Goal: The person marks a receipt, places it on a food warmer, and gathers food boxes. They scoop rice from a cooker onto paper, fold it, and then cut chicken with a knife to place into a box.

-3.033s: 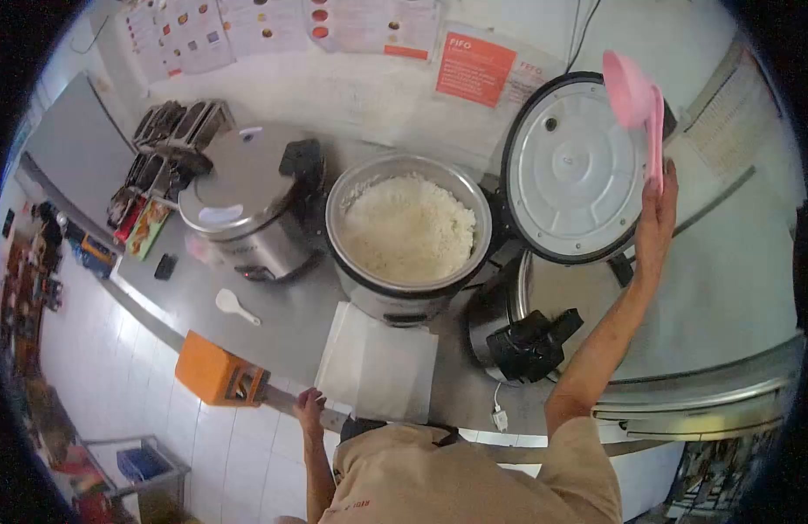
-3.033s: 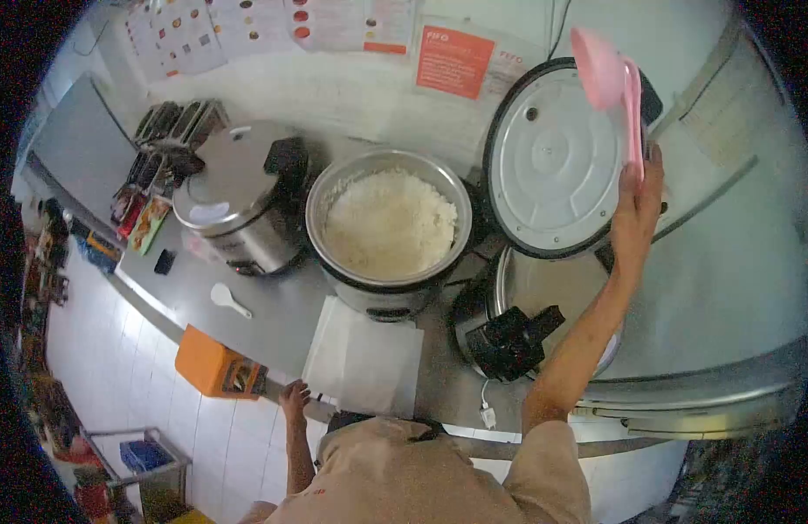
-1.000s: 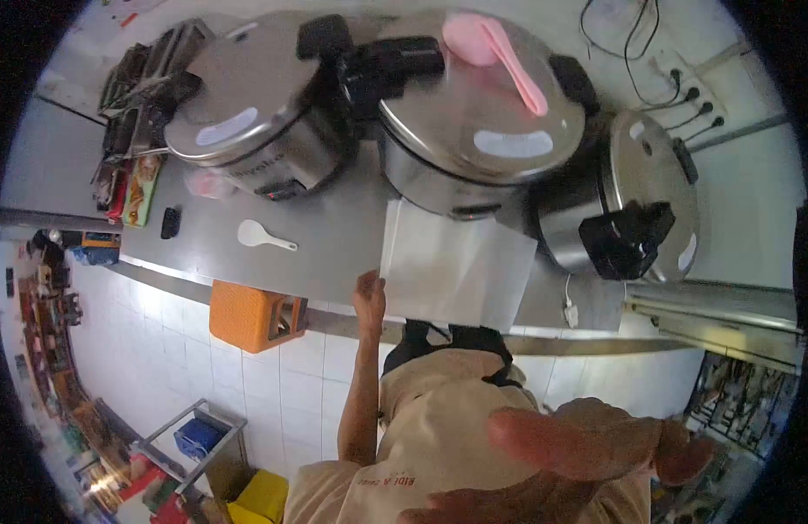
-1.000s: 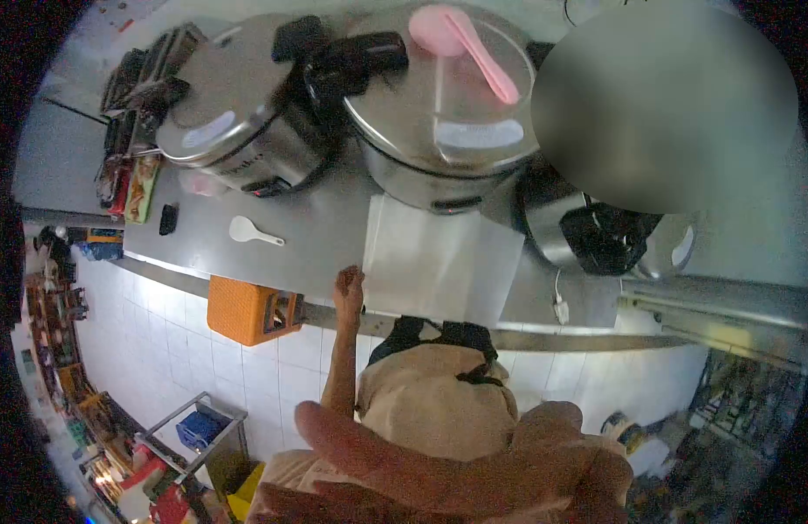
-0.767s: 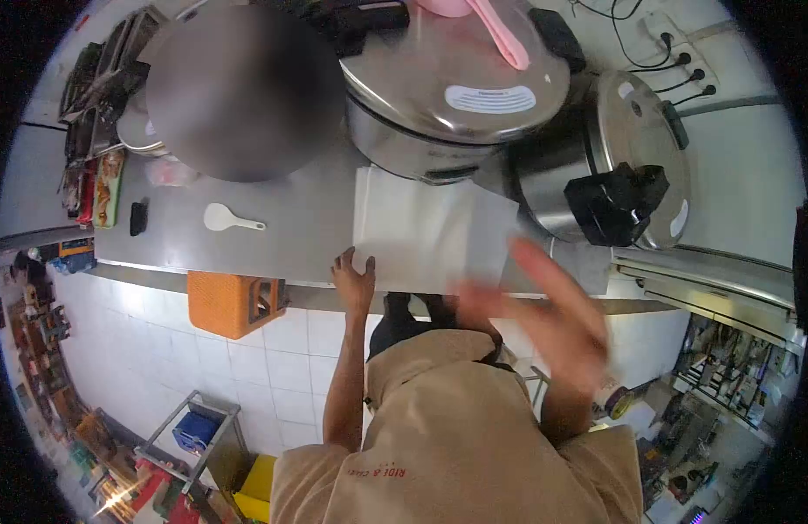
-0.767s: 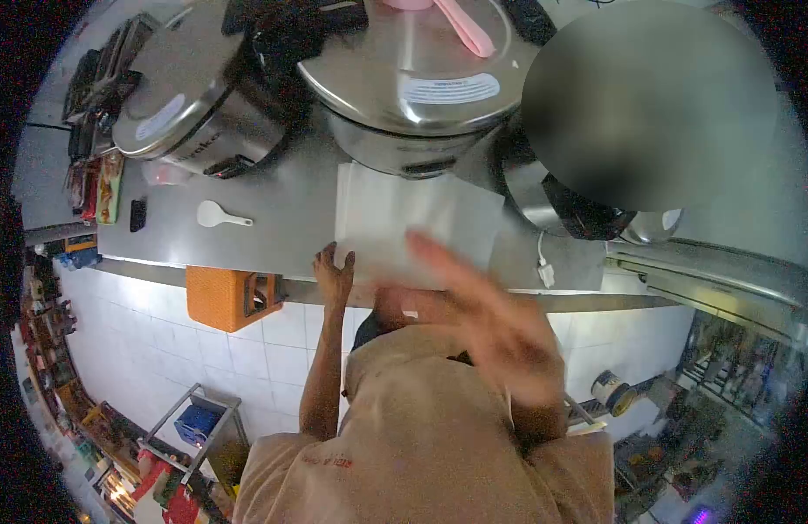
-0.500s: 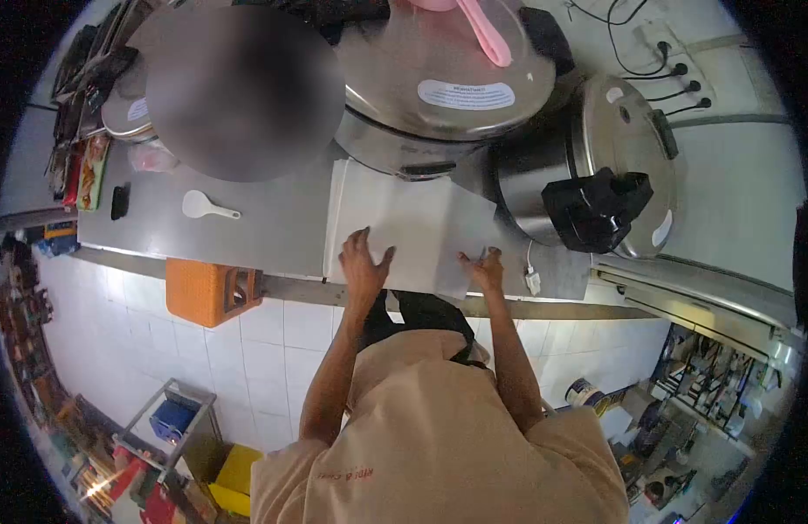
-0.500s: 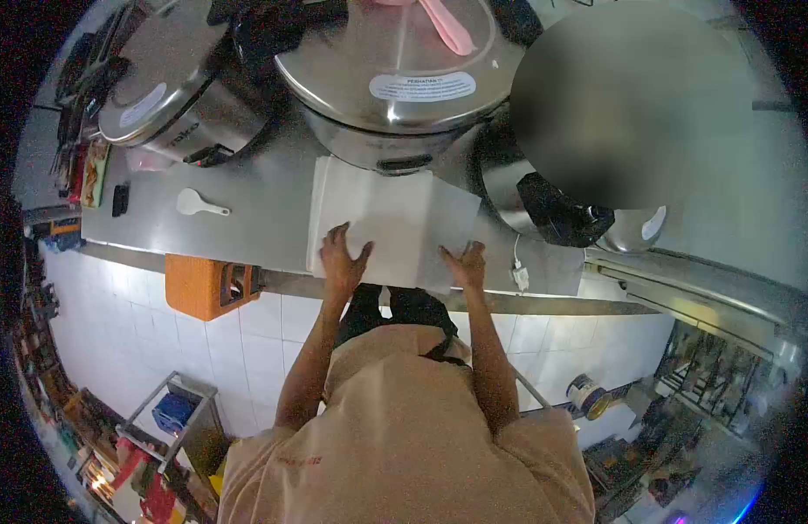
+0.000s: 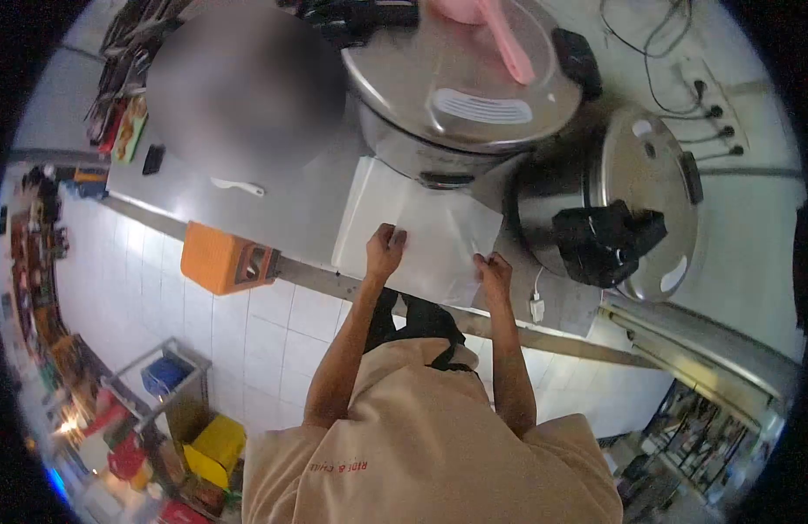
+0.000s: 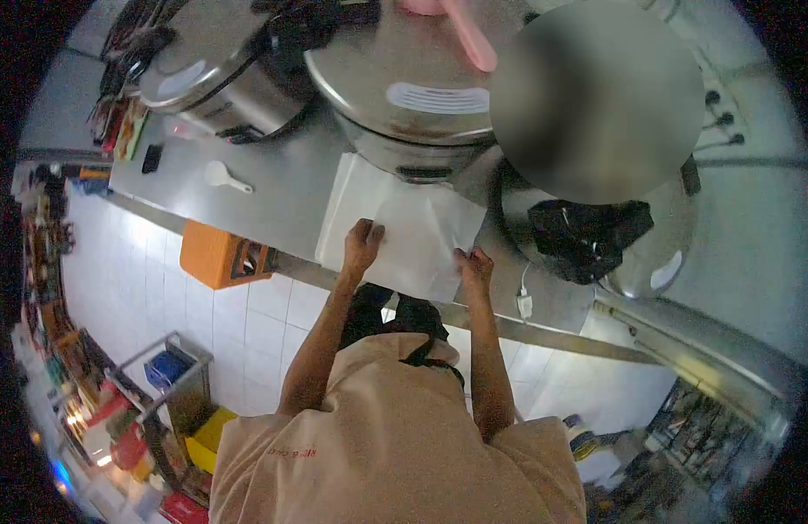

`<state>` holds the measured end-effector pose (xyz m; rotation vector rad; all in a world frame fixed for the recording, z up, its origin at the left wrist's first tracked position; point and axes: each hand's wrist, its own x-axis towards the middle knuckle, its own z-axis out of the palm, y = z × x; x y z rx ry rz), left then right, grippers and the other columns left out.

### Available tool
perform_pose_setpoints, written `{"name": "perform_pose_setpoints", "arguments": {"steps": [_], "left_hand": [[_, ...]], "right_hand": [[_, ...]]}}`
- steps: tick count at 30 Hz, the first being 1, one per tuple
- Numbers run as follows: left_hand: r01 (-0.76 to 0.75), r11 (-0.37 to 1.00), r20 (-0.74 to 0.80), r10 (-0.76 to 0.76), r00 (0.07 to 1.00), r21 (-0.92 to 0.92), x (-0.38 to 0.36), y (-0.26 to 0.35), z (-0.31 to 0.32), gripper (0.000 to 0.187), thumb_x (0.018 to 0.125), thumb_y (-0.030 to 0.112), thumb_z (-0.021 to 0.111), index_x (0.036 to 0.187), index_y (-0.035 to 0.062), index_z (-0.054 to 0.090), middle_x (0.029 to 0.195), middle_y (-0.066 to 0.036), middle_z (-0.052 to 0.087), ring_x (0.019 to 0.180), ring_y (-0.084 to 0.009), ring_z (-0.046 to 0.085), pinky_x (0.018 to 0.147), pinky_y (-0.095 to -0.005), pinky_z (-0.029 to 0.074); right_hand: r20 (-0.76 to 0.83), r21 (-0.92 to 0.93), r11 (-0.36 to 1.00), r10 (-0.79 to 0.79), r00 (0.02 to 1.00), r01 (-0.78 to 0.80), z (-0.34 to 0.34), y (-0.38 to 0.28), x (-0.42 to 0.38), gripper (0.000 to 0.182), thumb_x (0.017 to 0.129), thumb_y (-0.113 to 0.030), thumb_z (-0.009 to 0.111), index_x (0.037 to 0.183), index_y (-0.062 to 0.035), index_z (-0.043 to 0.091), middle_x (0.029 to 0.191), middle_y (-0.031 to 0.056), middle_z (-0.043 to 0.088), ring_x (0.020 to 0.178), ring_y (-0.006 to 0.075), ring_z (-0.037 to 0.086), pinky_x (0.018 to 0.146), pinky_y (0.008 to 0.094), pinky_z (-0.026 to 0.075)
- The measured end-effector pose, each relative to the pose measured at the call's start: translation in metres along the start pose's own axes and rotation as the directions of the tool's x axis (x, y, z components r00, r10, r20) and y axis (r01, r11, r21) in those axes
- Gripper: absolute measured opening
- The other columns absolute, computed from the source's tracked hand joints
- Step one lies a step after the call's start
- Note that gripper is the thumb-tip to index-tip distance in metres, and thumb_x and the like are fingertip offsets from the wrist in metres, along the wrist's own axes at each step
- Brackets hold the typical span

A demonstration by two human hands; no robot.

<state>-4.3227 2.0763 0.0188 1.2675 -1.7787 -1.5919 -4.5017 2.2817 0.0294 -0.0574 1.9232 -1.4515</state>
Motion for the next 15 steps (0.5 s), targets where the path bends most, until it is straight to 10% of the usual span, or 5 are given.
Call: {"name": "perform_pose_setpoints", "arguments": {"steps": [8, 15], "left_hand": [[0.295, 0.846, -0.205, -0.416, 0.886, -0.444, -0.083, 0.029, -0.144, 0.03, 0.089, 0.009, 0.068, 0.113, -0.0024, 0.056, 0.092, -0.009, 0.07, 0.078, -0.0125, 0.065, 0.07, -0.028, 0.052], [0.017, 0.684, -0.483, -0.533, 0.695, -0.73, -0.183, -0.033, -0.259, 0.04, 0.086, 0.004, 0.07, 0.122, 0.0005, 0.053, 0.094, -0.008, 0.068, 0.082, -0.0131, 0.062, 0.07, -0.027, 0.05]], "right_hand": [[0.496, -0.198, 0.98, 0.1, 0.862, 0.001, 0.097, -0.064, -0.013, 0.013, 0.084, -0.015, 0.076, 0.086, -0.0059, 0.067, 0.073, -0.0015, 0.061, 0.063, 0.0078, 0.053, 0.056, 0.0261, 0.041], [0.704, -0.303, 0.932, 0.076, 0.706, 0.201, 0.275, -0.088, -0.086, 0.022, 0.082, -0.009, 0.077, 0.096, -0.0055, 0.06, 0.074, 0.0004, 0.062, 0.065, 0.0079, 0.057, 0.057, 0.0223, 0.043]]}}
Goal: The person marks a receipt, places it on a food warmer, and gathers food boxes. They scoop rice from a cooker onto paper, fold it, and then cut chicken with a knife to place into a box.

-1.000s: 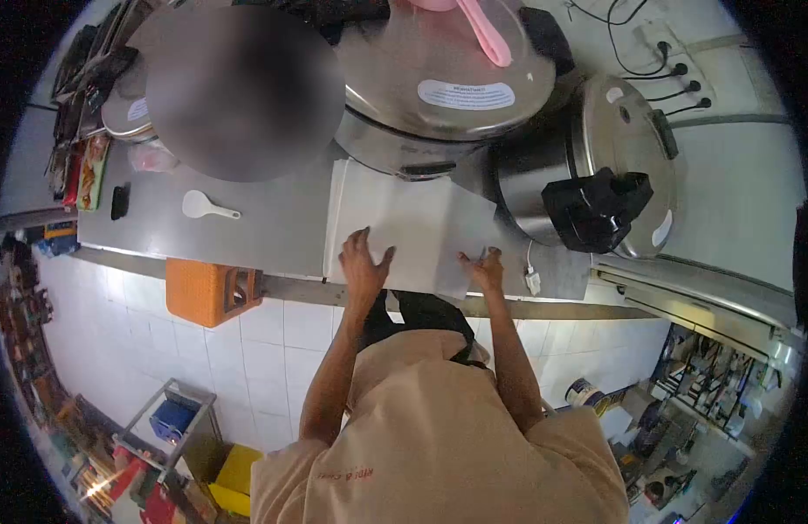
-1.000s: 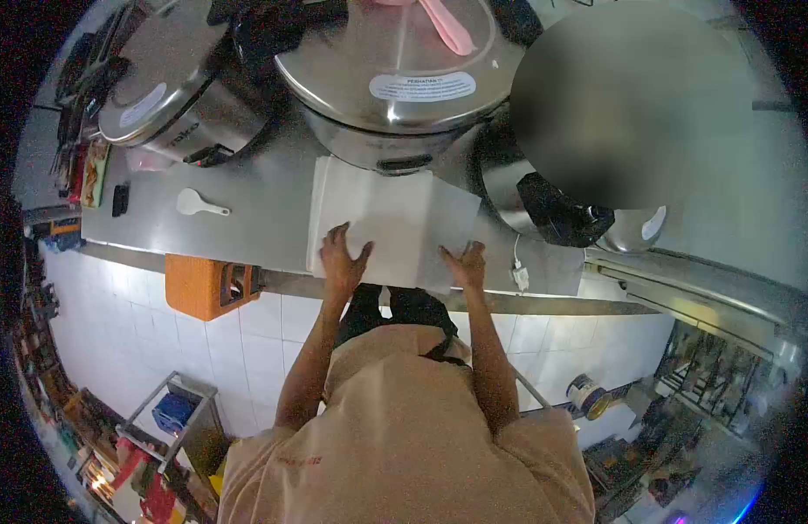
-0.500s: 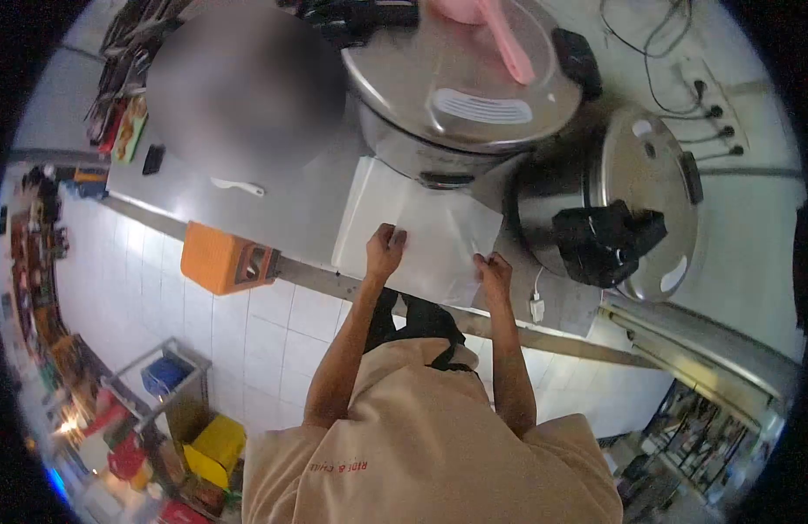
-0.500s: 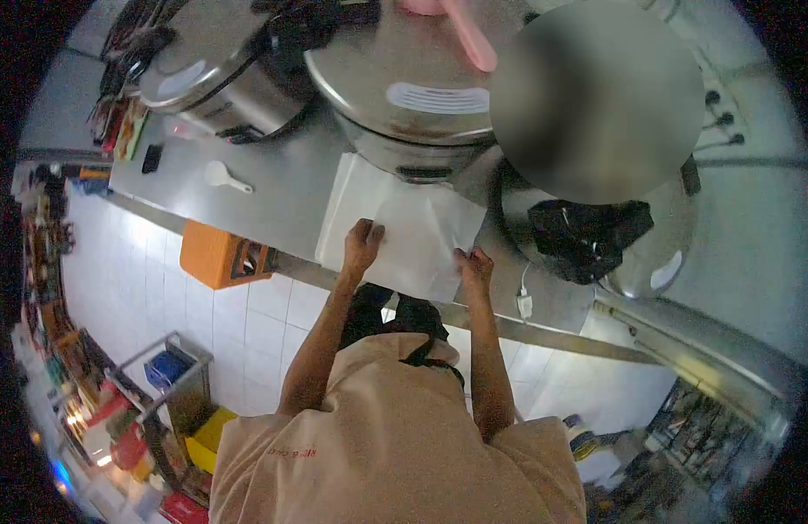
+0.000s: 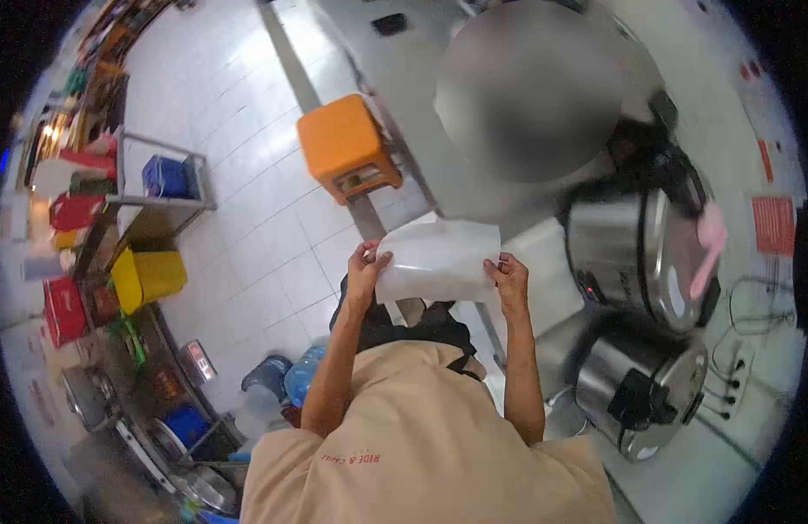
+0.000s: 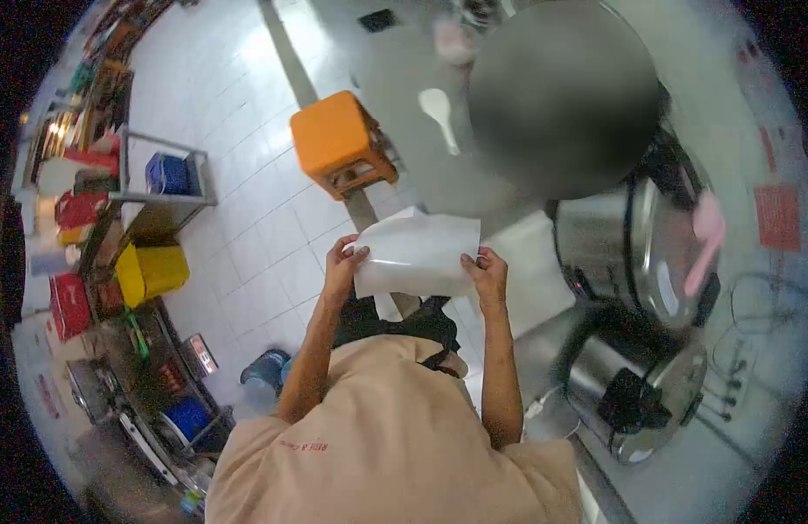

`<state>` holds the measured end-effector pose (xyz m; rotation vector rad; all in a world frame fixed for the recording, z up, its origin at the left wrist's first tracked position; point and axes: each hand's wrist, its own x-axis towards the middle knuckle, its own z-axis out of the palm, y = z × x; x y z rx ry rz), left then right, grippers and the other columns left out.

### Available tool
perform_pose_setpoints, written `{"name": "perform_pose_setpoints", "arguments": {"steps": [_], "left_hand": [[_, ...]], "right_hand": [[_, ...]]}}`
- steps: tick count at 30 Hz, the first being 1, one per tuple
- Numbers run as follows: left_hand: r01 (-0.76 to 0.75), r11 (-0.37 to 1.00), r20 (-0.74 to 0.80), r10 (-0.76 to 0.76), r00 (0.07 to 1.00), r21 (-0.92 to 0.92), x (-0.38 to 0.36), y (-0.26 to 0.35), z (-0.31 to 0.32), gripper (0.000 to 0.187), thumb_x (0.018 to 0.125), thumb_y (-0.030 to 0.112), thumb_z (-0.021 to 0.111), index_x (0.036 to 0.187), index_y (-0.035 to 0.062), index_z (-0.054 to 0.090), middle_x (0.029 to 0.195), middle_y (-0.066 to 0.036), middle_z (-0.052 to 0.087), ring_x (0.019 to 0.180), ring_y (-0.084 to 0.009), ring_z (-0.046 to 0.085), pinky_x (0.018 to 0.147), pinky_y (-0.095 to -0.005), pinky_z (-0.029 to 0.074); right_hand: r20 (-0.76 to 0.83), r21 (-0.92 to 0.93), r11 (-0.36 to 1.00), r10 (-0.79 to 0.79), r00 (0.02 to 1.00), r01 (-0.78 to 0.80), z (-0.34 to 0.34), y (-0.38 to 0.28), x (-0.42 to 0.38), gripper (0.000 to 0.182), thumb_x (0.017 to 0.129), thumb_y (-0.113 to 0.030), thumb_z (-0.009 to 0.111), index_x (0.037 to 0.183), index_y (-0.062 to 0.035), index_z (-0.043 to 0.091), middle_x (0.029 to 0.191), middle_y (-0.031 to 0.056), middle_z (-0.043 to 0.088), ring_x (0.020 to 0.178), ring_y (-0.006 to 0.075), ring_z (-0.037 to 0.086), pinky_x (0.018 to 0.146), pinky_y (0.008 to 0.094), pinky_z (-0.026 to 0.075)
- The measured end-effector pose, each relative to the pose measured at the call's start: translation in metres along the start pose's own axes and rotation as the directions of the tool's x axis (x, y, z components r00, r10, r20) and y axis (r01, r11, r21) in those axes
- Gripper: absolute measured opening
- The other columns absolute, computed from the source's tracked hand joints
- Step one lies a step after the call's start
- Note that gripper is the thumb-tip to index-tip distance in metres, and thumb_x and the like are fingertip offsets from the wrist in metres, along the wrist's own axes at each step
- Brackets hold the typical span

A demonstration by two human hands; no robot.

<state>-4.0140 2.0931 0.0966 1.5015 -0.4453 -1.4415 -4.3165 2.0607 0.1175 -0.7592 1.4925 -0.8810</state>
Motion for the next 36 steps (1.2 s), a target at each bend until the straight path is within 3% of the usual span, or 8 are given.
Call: {"name": "perform_pose_setpoints", "arguments": {"steps": [4, 14, 22, 27, 30, 33, 35, 36], "left_hand": [[-0.077, 0.997, -0.143, 0.073, 0.987, -0.023, 0.026, 0.035, -0.093, 0.042, 0.086, 0.003, 0.069, 0.125, 0.008, 0.053, 0.088, -0.006, 0.065, 0.077, -0.011, 0.059, 0.067, -0.0248, 0.047], [-0.284, 0.928, -0.187, 0.331, 0.925, 0.242, 0.084, 0.172, -0.344, 0.024, 0.089, 0.008, 0.069, 0.112, 0.0014, 0.071, 0.091, -0.003, 0.069, 0.079, -0.0076, 0.058, 0.075, -0.0235, 0.048], [-0.376, 0.87, -0.331, 0.473, 0.816, 0.318, 0.125, 0.246, -0.423, 0.014, 0.088, 0.007, 0.071, 0.101, 0.0032, 0.076, 0.081, -0.002, 0.071, 0.072, -0.0062, 0.057, 0.071, -0.0232, 0.048], [-0.348, 0.851, -0.33, 0.484, 0.811, 0.393, 0.171, 0.319, -0.46, 0.011, 0.085, 0.002, 0.07, 0.094, 0.0031, 0.076, 0.084, -0.005, 0.074, 0.076, -0.0098, 0.065, 0.074, -0.0259, 0.051], [-0.509, 0.51, -0.179, 0.807, 0.563, 0.693, 0.217, 0.369, -0.492, 0.004, 0.085, 0.004, 0.069, 0.086, 0.0004, 0.07, 0.084, -0.005, 0.073, 0.076, -0.013, 0.067, 0.075, -0.0283, 0.052], [-0.547, 0.52, -0.147, 0.799, 0.583, 0.656, 0.277, 0.415, -0.529, 0.014, 0.089, 0.011, 0.069, 0.083, -0.0008, 0.065, 0.074, -0.001, 0.066, 0.07, -0.0094, 0.061, 0.068, -0.0248, 0.049], [-0.408, 0.835, -0.272, 0.518, 0.811, 0.37, 0.313, 0.453, -0.543, 0.017, 0.09, 0.015, 0.069, 0.085, -0.0008, 0.066, 0.071, 0.0, 0.064, 0.066, -0.0071, 0.056, 0.064, -0.0228, 0.046], [-0.406, 0.798, -0.297, 0.56, 0.774, 0.446, 0.334, 0.468, -0.554, 0.017, 0.092, 0.016, 0.068, 0.088, -0.0005, 0.066, 0.07, 0.001, 0.062, 0.064, -0.0046, 0.051, 0.06, -0.0214, 0.043]], "right_hand": [[0.001, -0.248, 0.961, -0.125, 0.992, 0.121, 0.114, -0.001, 0.04, 0.057, 0.079, -0.003, 0.078, 0.126, -0.0035, 0.044, 0.084, 0.0071, 0.066, 0.078, 0.0153, 0.063, 0.073, 0.029, 0.051], [0.446, -0.36, 0.833, -0.242, 0.862, 0.42, 0.416, -0.093, 0.058, 0.03, 0.074, -0.013, 0.083, 0.1, -0.0029, 0.074, 0.085, 0.0037, 0.069, 0.074, 0.0109, 0.06, 0.069, 0.0267, 0.049], [0.47, -0.463, 0.687, -0.345, 0.812, 0.56, 0.537, -0.15, 0.06, 0.03, 0.071, -0.013, 0.084, 0.098, -0.003, 0.075, 0.068, -0.0006, 0.063, 0.063, 0.0079, 0.053, 0.058, 0.0248, 0.042], [0.494, -0.464, 0.675, -0.341, 0.8, 0.574, 0.599, -0.17, 0.095, 0.023, 0.073, -0.013, 0.082, 0.091, -0.0014, 0.074, 0.084, 0.0067, 0.068, 0.079, 0.0148, 0.063, 0.073, 0.0274, 0.05], [0.574, -0.294, 0.65, -0.466, 0.673, 0.701, 0.651, -0.189, 0.135, 0.018, 0.077, -0.01, 0.079, 0.09, 0.0002, 0.071, 0.092, 0.0068, 0.068, 0.082, 0.0134, 0.062, 0.073, 0.027, 0.049], [0.574, -0.214, 0.81, -0.348, 0.741, 0.546, 0.715, -0.215, 0.176, 0.015, 0.082, -0.008, 0.076, 0.091, 0.0003, 0.068, 0.087, 0.002, 0.068, 0.076, 0.0092, 0.06, 0.069, 0.0251, 0.048], [0.554, -0.28, 0.859, -0.221, 0.803, 0.429, 0.762, -0.256, 0.194, 0.014, 0.082, -0.008, 0.076, 0.091, 0.0001, 0.068, 0.084, 0.0003, 0.068, 0.075, 0.0083, 0.06, 0.069, 0.0238, 0.048], [0.528, -0.231, 0.883, -0.239, 0.815, 0.409, 0.785, -0.264, 0.21, 0.016, 0.083, -0.007, 0.076, 0.095, -0.0002, 0.069, 0.082, 0.0008, 0.069, 0.076, 0.0089, 0.063, 0.072, 0.0223, 0.05]]}}
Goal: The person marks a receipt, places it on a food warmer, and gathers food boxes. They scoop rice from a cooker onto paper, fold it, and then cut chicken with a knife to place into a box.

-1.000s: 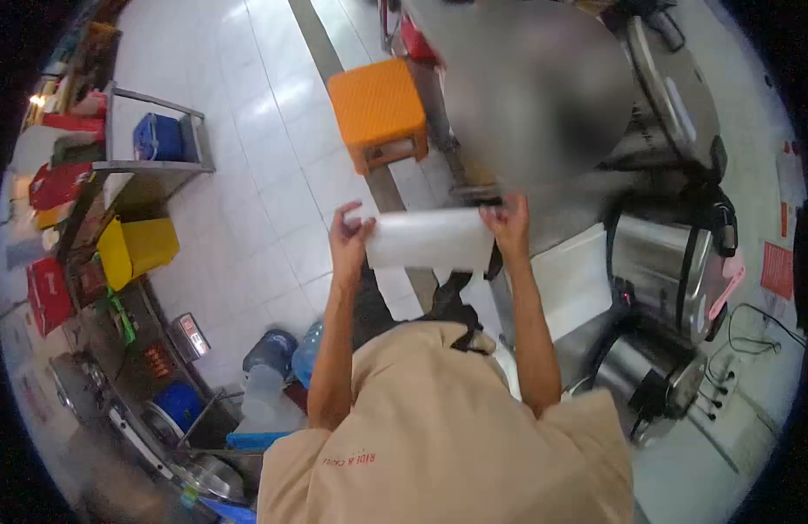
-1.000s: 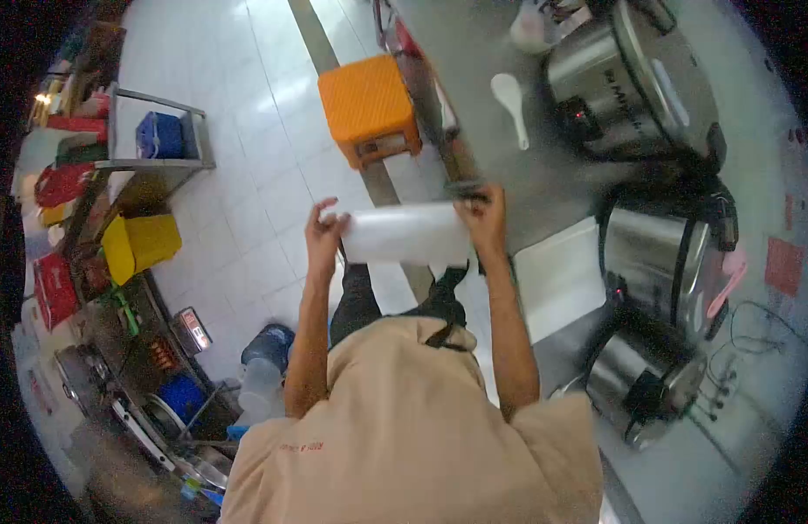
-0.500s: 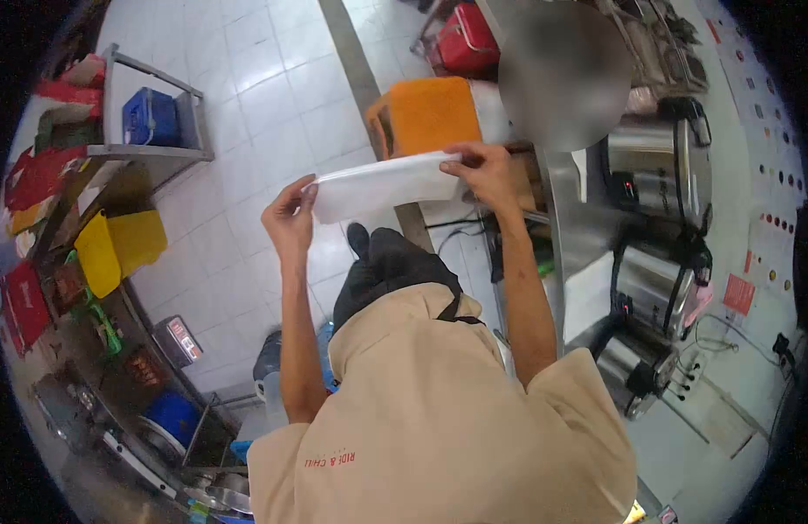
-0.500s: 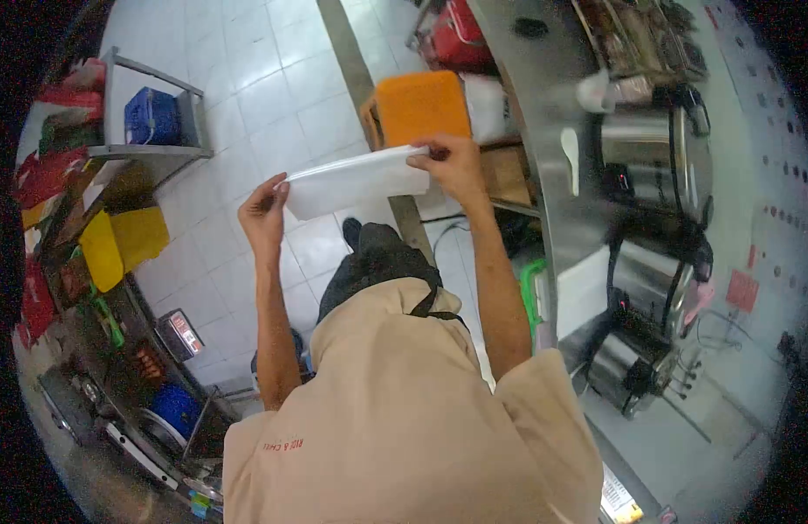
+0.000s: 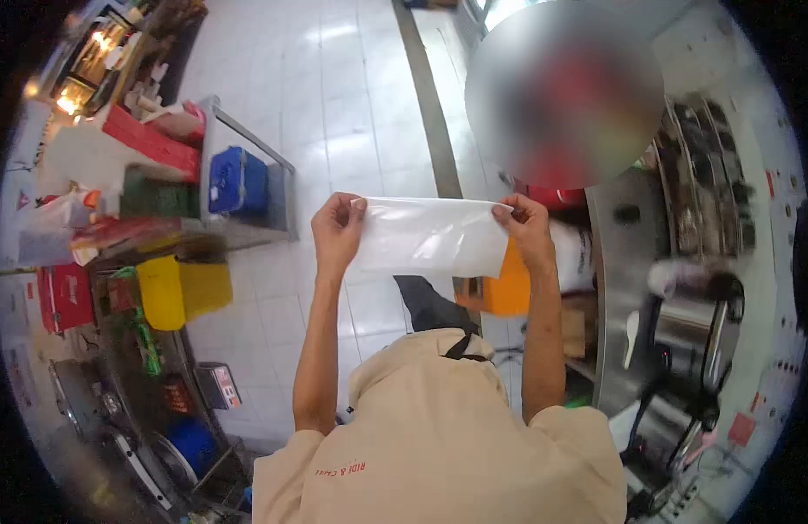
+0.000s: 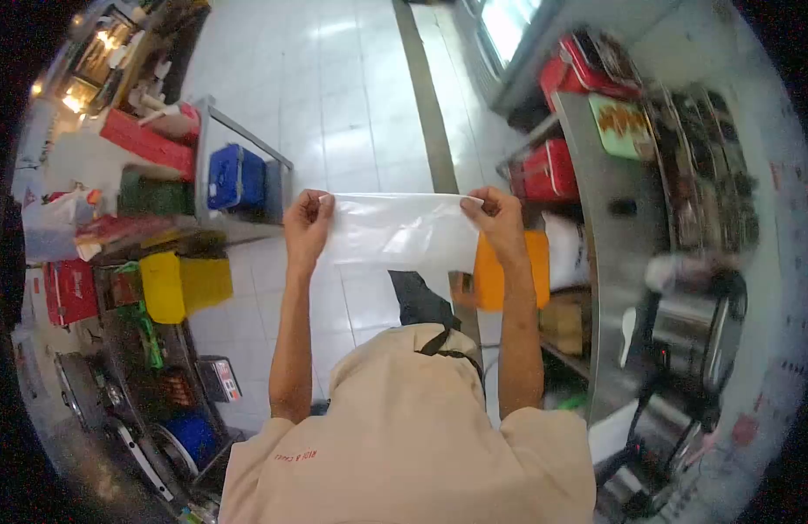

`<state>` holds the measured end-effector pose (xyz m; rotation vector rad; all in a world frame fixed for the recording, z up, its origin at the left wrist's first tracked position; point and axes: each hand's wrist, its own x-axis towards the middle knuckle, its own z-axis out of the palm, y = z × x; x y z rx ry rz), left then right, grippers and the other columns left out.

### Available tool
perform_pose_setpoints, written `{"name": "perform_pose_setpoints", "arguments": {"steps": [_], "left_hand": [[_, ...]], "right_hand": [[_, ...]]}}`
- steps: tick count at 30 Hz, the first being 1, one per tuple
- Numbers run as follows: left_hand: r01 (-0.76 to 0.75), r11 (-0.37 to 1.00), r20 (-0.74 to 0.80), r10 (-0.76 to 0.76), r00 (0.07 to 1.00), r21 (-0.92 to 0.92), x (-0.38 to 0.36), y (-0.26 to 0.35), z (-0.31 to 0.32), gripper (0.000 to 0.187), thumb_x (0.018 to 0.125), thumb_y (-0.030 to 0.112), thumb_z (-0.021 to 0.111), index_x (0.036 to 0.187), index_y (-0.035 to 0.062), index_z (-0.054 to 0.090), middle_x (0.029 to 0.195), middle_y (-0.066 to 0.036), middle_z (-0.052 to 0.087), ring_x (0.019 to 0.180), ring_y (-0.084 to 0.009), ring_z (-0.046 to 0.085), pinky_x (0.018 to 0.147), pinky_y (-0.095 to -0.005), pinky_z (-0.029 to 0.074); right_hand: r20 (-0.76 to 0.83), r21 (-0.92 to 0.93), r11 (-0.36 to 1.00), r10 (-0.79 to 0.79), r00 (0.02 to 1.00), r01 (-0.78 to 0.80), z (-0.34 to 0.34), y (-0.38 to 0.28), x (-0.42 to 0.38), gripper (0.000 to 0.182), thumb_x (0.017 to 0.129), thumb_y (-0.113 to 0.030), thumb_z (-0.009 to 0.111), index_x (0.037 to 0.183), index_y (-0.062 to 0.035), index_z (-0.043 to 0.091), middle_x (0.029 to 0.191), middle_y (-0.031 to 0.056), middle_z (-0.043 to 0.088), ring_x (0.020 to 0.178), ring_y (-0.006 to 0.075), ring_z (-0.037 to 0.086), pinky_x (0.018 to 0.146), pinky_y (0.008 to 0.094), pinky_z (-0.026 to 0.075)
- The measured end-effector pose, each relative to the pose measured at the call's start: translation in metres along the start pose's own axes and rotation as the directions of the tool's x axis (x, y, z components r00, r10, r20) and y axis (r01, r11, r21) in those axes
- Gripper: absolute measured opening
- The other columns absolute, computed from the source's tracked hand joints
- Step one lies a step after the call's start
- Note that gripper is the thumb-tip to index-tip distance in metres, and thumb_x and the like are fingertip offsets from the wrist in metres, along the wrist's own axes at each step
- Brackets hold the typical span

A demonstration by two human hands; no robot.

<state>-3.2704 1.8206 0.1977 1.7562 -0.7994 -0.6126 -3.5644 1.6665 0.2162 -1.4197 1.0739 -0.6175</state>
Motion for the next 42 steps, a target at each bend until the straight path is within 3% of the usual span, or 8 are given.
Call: {"name": "perform_pose_setpoints", "arguments": {"steps": [5, 24, 28, 30, 31, 33, 38, 42], "left_hand": [[-0.025, 0.998, -0.163, 0.014, 0.987, -0.065, 0.131, 0.033, -0.025, 0.009, 0.09, 0.007, 0.069, 0.096, 0.0016, 0.067, 0.073, 0.007, 0.056, 0.067, -0.0017, 0.046, 0.06, -0.0186, 0.038], [-0.043, 0.972, -0.224, -0.01, 0.975, -0.23, 0.574, 0.0, -0.15, 0.036, 0.08, -0.013, 0.065, 0.114, 0.0003, 0.064, 0.089, -0.005, 0.068, 0.079, -0.0078, 0.062, 0.073, -0.0227, 0.051], [-0.122, 0.991, -0.133, 0.114, 0.985, -0.057, 0.672, 0.04, -0.175, 0.037, 0.08, -0.012, 0.063, 0.114, 0.0015, 0.063, 0.083, -0.007, 0.068, 0.081, -0.0121, 0.065, 0.075, -0.0259, 0.052], [-0.218, 0.975, 0.015, 0.218, 0.976, -0.032, 0.727, 0.06, -0.184, 0.038, 0.08, -0.011, 0.062, 0.115, 0.0021, 0.063, 0.081, -0.009, 0.068, 0.081, -0.0147, 0.066, 0.076, -0.0281, 0.053], [-0.234, 0.972, 0.084, 0.235, 0.968, -0.026, 0.752, 0.069, -0.188, 0.038, 0.08, -0.011, 0.062, 0.116, 0.002, 0.062, 0.082, -0.009, 0.068, 0.081, -0.0158, 0.067, 0.077, -0.029, 0.053], [-0.263, 0.965, 0.203, 0.261, 0.944, -0.02, 0.801, 0.079, -0.198, 0.04, 0.08, -0.01, 0.062, 0.118, 0.0017, 0.06, 0.082, -0.01, 0.068, 0.081, -0.0179, 0.067, 0.078, -0.0307, 0.053], [0.004, 0.997, 0.212, -0.019, 0.977, 0.071, 0.917, 0.051, -0.257, 0.043, 0.079, 0.005, 0.075, 0.12, 0.0059, 0.061, 0.081, -0.007, 0.067, 0.079, -0.0158, 0.065, 0.077, -0.0294, 0.052], [0.064, 0.989, 0.196, -0.036, 0.98, -0.135, 1.02, 0.002, -0.294, 0.044, 0.083, 0.011, 0.075, 0.123, 0.0034, 0.06, 0.08, -0.004, 0.067, 0.08, -0.0121, 0.064, 0.077, -0.029, 0.051]], "right_hand": [[0.155, 0.24, 0.971, -0.034, 0.987, -0.004, 0.048, -0.062, 0.13, 0.028, 0.08, -0.002, 0.077, 0.107, 0.0, 0.067, 0.083, 0.0034, 0.07, 0.076, 0.0088, 0.064, 0.071, 0.0227, 0.051], [0.336, 0.022, 0.997, -0.078, 0.939, 0.075, 0.254, -0.204, 0.582, 0.042, 0.071, -0.004, 0.083, 0.109, 0.0024, 0.067, 0.087, 0.0084, 0.07, 0.079, 0.0137, 0.064, 0.075, 0.0271, 0.052], [0.324, -0.42, 0.812, -0.283, 0.903, 0.405, 0.304, -0.273, 0.657, 0.06, 0.066, -0.025, 0.088, 0.115, -0.0001, 0.066, 0.107, 0.0136, 0.07, 0.101, 0.0247, 0.066, 0.091, 0.0369, 0.051], [0.423, -0.396, 0.751, -0.362, 0.831, 0.529, 0.359, -0.311, 0.689, 0.06, 0.068, -0.03, 0.086, 0.117, -0.001, 0.066, 0.112, 0.0158, 0.069, 0.108, 0.0273, 0.064, 0.094, 0.0381, 0.05], [0.497, -0.281, 0.726, -0.449, 0.742, 0.627, 0.389, -0.322, 0.706, 0.047, 0.075, -0.03, 0.081, 0.108, 0.0012, 0.069, 0.098, 0.0142, 0.071, 0.093, 0.0238, 0.067, 0.083, 0.035, 0.052], [0.647, -0.231, 0.917, -0.104, 0.755, 0.325, 0.433, -0.338, 0.748, 0.033, 0.081, -0.025, 0.076, 0.096, 0.0039, 0.07, 0.08, 0.012, 0.069, 0.074, 0.0184, 0.064, 0.07, 0.0334, 0.051], [0.504, -0.156, 0.958, -0.133, 0.854, 0.241, 0.502, -0.356, 0.859, 0.024, 0.084, -0.02, 0.072, 0.087, 0.0039, 0.07, 0.067, 0.0059, 0.065, 0.061, 0.0105, 0.055, 0.057, 0.0292, 0.045], [0.527, -0.019, 0.991, -0.1, 0.844, 0.13, 0.55, -0.371, 0.961, 0.025, 0.085, -0.02, 0.073, 0.086, 0.0042, 0.07, 0.066, 0.0021, 0.064, 0.057, 0.0071, 0.053, 0.053, 0.0244, 0.042]]}}
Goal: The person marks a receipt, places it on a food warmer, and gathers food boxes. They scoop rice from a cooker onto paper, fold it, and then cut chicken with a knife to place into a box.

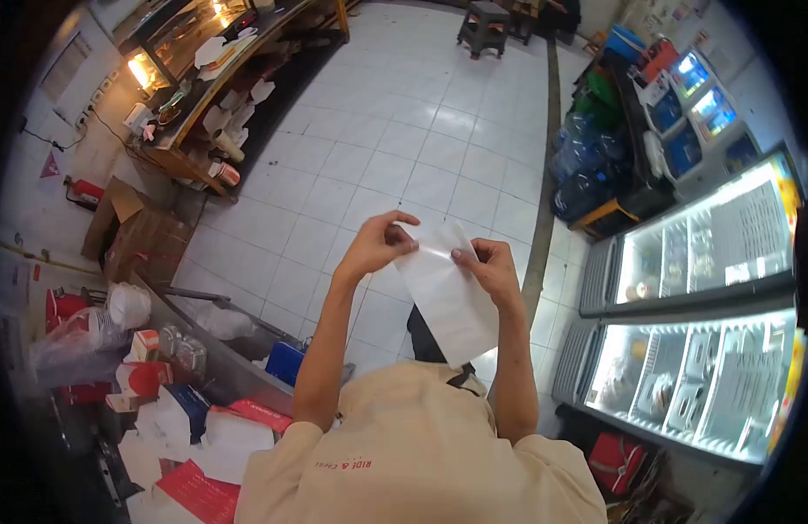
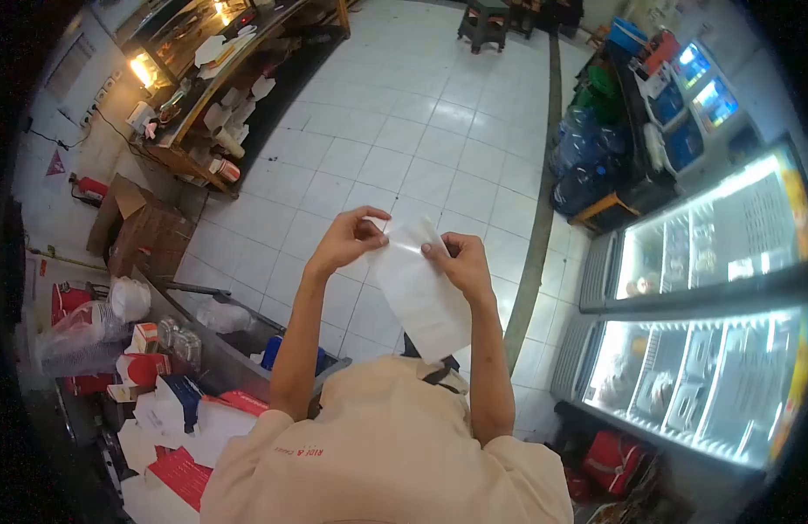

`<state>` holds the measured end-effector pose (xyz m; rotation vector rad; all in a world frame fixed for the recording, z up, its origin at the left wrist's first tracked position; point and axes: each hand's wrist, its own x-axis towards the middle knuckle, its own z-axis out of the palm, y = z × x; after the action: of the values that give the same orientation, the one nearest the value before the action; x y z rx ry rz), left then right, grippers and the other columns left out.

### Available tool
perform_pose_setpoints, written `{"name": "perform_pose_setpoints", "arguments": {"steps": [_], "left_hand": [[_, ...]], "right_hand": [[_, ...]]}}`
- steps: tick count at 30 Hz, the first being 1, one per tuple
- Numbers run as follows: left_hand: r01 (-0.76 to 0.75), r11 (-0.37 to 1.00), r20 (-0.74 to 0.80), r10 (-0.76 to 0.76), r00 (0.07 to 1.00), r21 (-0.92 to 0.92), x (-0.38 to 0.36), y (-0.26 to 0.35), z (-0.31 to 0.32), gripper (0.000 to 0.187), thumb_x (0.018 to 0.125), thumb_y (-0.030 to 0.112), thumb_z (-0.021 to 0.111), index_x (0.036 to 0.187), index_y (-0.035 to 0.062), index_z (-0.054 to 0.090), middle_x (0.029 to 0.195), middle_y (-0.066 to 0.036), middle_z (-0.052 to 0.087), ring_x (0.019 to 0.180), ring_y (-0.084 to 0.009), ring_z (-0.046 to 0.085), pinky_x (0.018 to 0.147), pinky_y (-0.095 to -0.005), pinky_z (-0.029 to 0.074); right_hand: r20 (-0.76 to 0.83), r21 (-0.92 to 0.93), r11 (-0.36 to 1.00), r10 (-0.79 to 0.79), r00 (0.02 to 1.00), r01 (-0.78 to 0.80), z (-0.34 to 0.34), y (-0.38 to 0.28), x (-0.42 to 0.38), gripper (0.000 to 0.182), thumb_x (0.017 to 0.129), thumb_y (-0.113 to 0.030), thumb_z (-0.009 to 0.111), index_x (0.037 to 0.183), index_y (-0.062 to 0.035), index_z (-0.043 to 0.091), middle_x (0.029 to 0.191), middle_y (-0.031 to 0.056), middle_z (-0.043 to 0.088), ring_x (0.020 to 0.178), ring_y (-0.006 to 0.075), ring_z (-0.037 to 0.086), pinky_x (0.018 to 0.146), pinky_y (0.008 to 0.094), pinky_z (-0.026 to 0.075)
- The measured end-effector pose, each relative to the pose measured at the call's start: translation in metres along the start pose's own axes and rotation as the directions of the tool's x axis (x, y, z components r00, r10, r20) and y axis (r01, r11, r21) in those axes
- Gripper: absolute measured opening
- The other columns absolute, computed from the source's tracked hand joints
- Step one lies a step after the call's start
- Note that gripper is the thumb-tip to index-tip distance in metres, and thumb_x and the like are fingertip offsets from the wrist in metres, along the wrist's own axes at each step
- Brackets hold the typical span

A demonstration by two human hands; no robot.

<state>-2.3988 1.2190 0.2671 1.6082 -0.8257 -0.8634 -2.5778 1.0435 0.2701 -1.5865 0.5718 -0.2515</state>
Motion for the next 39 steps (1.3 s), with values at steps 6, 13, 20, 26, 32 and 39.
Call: {"name": "perform_pose_setpoints", "arguments": {"steps": [6, 13, 20, 26, 32, 39], "left_hand": [[-0.023, 0.833, -0.301, -0.174, 0.938, -0.552, 0.093, -0.011, -0.043, 0.058, 0.088, 0.013, 0.071, 0.138, -0.003, 0.044, 0.108, -0.012, 0.069, 0.09, -0.0113, 0.065, 0.078, -0.0241, 0.051], [-0.048, 0.84, -0.517, -0.287, 0.806, -0.54, 0.175, -0.033, -0.13, 0.023, 0.084, 0.005, 0.074, 0.103, -0.0056, 0.069, 0.09, -0.007, 0.072, 0.077, -0.0099, 0.065, 0.072, -0.0215, 0.05], [0.025, 0.855, -0.516, -0.335, 0.788, -0.517, 0.296, -0.073, -0.269, 0.026, 0.083, 0.001, 0.07, 0.108, -0.0045, 0.067, 0.091, -0.009, 0.072, 0.079, -0.0119, 0.067, 0.069, -0.0247, 0.053], [0.066, 0.757, -0.428, -0.437, 0.791, -0.651, 0.396, -0.096, -0.375, 0.04, 0.084, 0.006, 0.072, 0.12, -0.0056, 0.06, 0.09, -0.011, 0.071, 0.079, -0.0158, 0.067, 0.068, -0.027, 0.053], [0.185, 0.767, -0.415, -0.514, 0.751, -0.614, 0.467, -0.11, -0.452, 0.051, 0.083, 0.006, 0.073, 0.129, -0.0015, 0.052, 0.089, -0.011, 0.07, 0.081, -0.0159, 0.065, 0.075, -0.0303, 0.053], [0.162, 0.864, -0.53, -0.429, 0.731, -0.476, 0.563, -0.153, -0.531, 0.034, 0.085, 0.005, 0.073, 0.116, 0.0035, 0.061, 0.082, -0.007, 0.069, 0.075, -0.0103, 0.06, 0.068, -0.0252, 0.047]], "right_hand": [[-0.129, 0.106, 0.994, 0.002, 0.992, 0.012, 0.019, -0.034, 0.162, 0.027, 0.086, -0.022, 0.074, 0.085, 0.0044, 0.07, 0.067, 0.0019, 0.064, 0.057, 0.0063, 0.054, 0.052, 0.0232, 0.042], [0.17, 0.141, 0.987, 0.054, 0.984, -0.079, 0.043, -0.048, 0.311, 0.02, 0.084, -0.014, 0.076, 0.091, 0.0039, 0.07, 0.074, 0.0063, 0.069, 0.062, 0.0095, 0.062, 0.056, 0.0249, 0.049], [0.218, 0.094, 0.986, 0.112, 0.969, -0.135, 0.099, -0.051, 0.481, 0.015, 0.084, -0.011, 0.076, 0.087, 0.0017, 0.069, 0.072, 0.0034, 0.067, 0.063, 0.0094, 0.06, 0.056, 0.0257, 0.049], [0.082, 0.2, 0.951, 0.222, 0.972, -0.234, 0.143, -0.066, 0.618, 0.016, 0.084, -0.011, 0.074, 0.088, 0.0039, 0.069, 0.073, 0.0058, 0.068, 0.063, 0.0107, 0.062, 0.056, 0.0248, 0.052], [0.101, 0.277, 0.858, 0.422, 0.901, -0.433, 0.174, -0.04, 0.732, 0.01, 0.085, -0.01, 0.071, 0.089, -0.0012, 0.069, 0.078, 0.0046, 0.067, 0.067, 0.0114, 0.062, 0.061, 0.0269, 0.053], [0.06, 0.303, 0.894, 0.329, 0.942, -0.331, 0.212, -0.055, 0.861, 0.017, 0.084, -0.004, 0.072, 0.098, -0.0001, 0.064, 0.076, 0.0077, 0.069, 0.067, 0.0125, 0.063, 0.059, 0.0273, 0.052]]}}
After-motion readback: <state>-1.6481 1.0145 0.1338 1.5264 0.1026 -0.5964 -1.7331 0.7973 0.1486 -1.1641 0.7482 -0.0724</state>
